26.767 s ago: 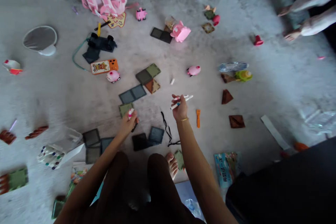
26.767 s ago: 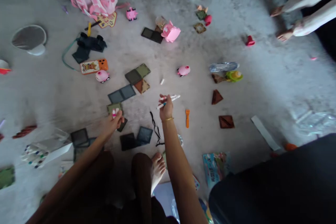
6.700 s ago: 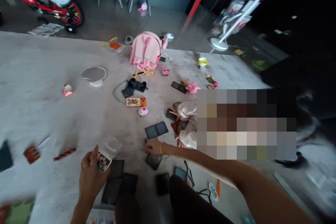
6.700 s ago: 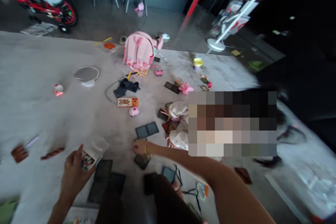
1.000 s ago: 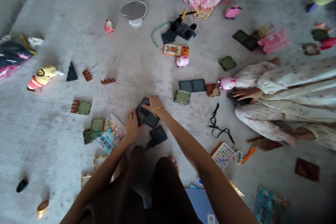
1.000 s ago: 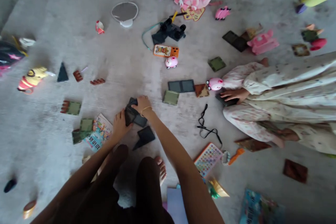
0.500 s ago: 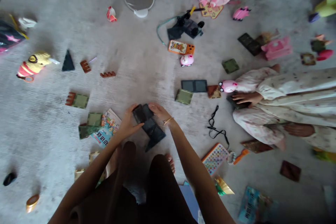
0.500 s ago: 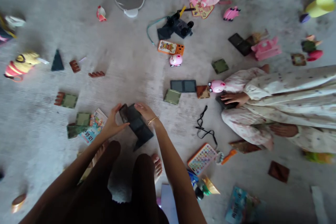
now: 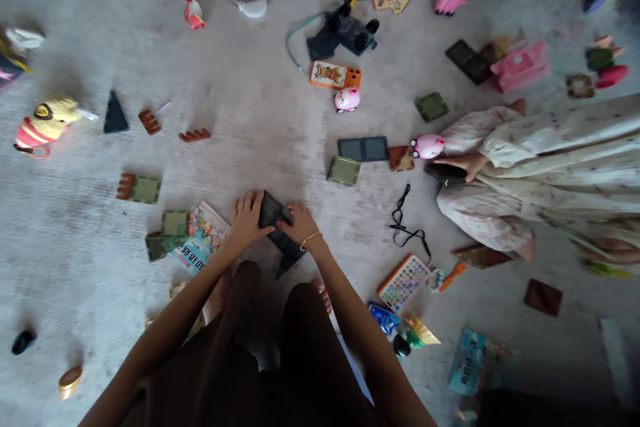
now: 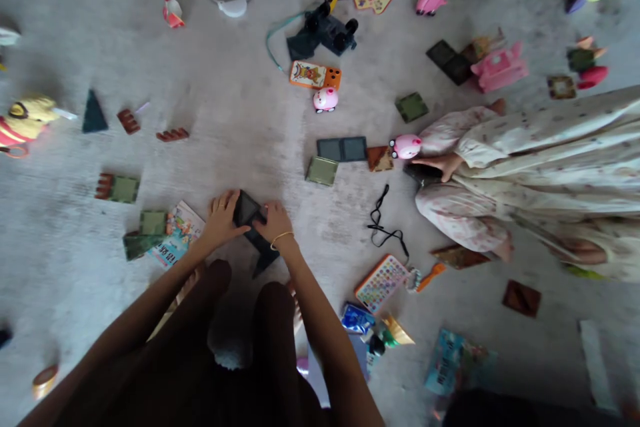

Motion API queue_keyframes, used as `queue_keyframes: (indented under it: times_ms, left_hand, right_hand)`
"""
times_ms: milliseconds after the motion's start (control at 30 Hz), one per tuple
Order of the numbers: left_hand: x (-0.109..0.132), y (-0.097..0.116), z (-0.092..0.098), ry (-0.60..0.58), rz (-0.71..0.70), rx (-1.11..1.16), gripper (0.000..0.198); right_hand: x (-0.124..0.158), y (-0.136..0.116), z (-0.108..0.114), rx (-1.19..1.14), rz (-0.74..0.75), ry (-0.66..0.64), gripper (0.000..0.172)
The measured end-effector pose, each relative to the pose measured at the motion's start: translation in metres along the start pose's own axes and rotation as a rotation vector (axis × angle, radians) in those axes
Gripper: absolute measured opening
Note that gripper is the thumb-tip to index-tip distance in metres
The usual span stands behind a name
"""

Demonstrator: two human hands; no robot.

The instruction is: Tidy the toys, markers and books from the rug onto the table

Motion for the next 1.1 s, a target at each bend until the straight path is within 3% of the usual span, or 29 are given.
queue_keyframes:
  times_ms: [100,233,333,433,500,567,667,800,967,1033,1100]
  left_hand:
    - [-0.005,0.002,0.0,-0.032,0.02,0.017,0.091]
    - [-0.013,-0.002,0.005,0.011,0.073,0.088,0.092]
    - [-0.015,-0.014,0.008,0.046,0.032,0.266,0.097]
    - [-0.011,-0.025,0.004,-0.004,-0.084,0.574,0.099]
    - [-0.005,-0.027,-0.002,-0.033,-0.161,0.652,0.098]
    - [0.003,-0.025,-0.01,-0.038,-0.244,0.578,0.095]
    - [0.011,-0.018,-0.021,-0.033,-0.312,0.456,0.088]
    - [0.016,-0.007,-0.027,0.024,-0.288,0.461,0.089]
    - [0.016,-0.001,-0.027,-0.002,-0.264,0.526,0.098]
    - [0.022,0.005,-0.031,0.01,-0.209,0.578,0.1]
    - [0.034,0.016,-0.041,0.016,-0.099,0.522,0.097]
  right_hand:
    - [0.018,-0.015,-0.012,0.352,-0.106,0.024,0.075]
    - [0.022,-0.017,-0.019,0.41,-0.151,0.015,0.06]
    - [0.015,-0.002,-0.014,0.315,-0.064,-0.062,0.036]
    - [0.006,0.017,-0.007,0.06,-0.006,-0.02,0.022]
    - [0.001,0.027,-0.005,-0.21,0.008,-0.005,0.029]
    - [-0.003,0.033,-0.005,-0.416,0.026,-0.051,0.04]
    - [0.0,0.03,-0.002,-0.503,0.061,-0.131,0.052]
    - [0.015,0.015,0.0,-0.465,0.095,-0.154,0.054]
    - [0.03,0.012,0.001,-0.374,0.025,-0.026,0.051]
    - [0.032,0.022,0.006,-0.474,-0.012,0.034,0.047]
    - [0.035,0.038,0.015,-0.713,-0.085,0.107,0.047]
Point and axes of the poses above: each hand's wrist, its own x-axis away from the middle knuckle, its own z-axis out of the back of the hand, y = z × x, the point moved 1 cm from there along -x, towards the middle knuckle, and after that the axes turned 7 degrees about -y, right-handed, at the moved point
